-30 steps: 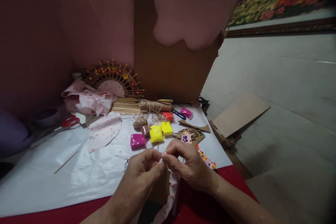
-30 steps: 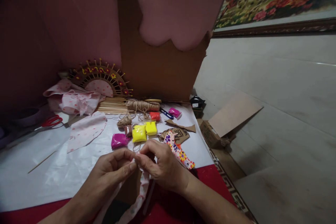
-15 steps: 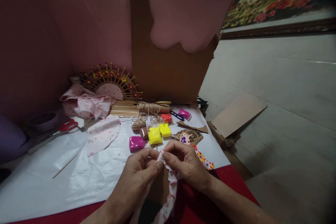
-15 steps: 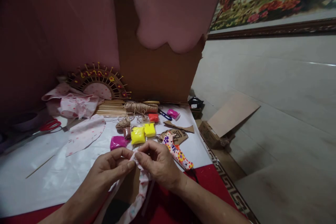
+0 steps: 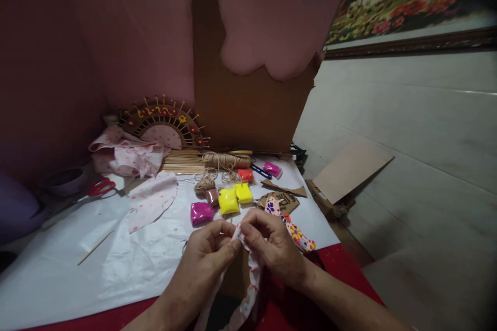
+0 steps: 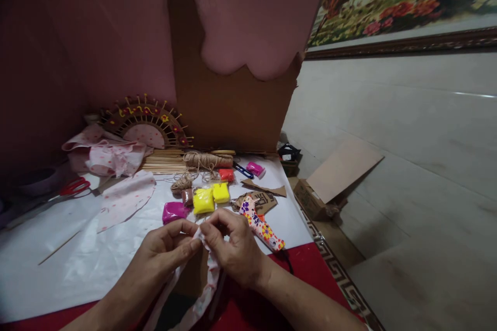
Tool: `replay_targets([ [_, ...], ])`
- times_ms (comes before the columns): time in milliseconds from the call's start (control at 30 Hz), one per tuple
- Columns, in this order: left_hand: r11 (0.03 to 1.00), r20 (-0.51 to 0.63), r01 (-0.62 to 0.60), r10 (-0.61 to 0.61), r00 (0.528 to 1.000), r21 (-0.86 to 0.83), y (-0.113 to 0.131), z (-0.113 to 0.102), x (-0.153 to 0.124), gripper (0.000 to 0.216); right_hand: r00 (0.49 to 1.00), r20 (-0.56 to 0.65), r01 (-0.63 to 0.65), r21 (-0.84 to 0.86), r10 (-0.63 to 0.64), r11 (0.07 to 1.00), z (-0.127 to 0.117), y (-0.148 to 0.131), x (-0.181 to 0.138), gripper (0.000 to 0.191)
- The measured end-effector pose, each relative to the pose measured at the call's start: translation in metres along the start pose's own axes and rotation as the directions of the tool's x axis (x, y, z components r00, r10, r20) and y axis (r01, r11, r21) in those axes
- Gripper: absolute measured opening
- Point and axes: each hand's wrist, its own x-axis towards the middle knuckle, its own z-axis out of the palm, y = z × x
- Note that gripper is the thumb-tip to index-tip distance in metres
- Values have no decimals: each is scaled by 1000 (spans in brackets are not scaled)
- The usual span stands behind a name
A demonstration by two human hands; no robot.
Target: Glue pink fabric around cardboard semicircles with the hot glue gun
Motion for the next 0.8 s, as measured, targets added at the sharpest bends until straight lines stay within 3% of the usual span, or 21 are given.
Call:
replay_targets([
  [100, 1000, 13, -28, 28, 1000, -3, 1, 1, -3, 20, 999, -20, 28, -25, -28, 999, 3, 2, -1, 23],
  [200, 1000, -21, 22, -22, 1000, -15, 1, 1, -2, 22, 997, -37, 64, -38, -66, 997, 3, 6, -2, 21],
  [400, 990, -79, 95, -104, 991, -107, 2, 0, 1, 18, 993, -10, -114, 230, 119, 966, -2, 3, 1, 42],
  [800, 993, -143, 39, -54, 988, -110, 0, -5, 1, 20, 979, 50, -202, 331, 197, 922, 0, 4, 2, 28],
])
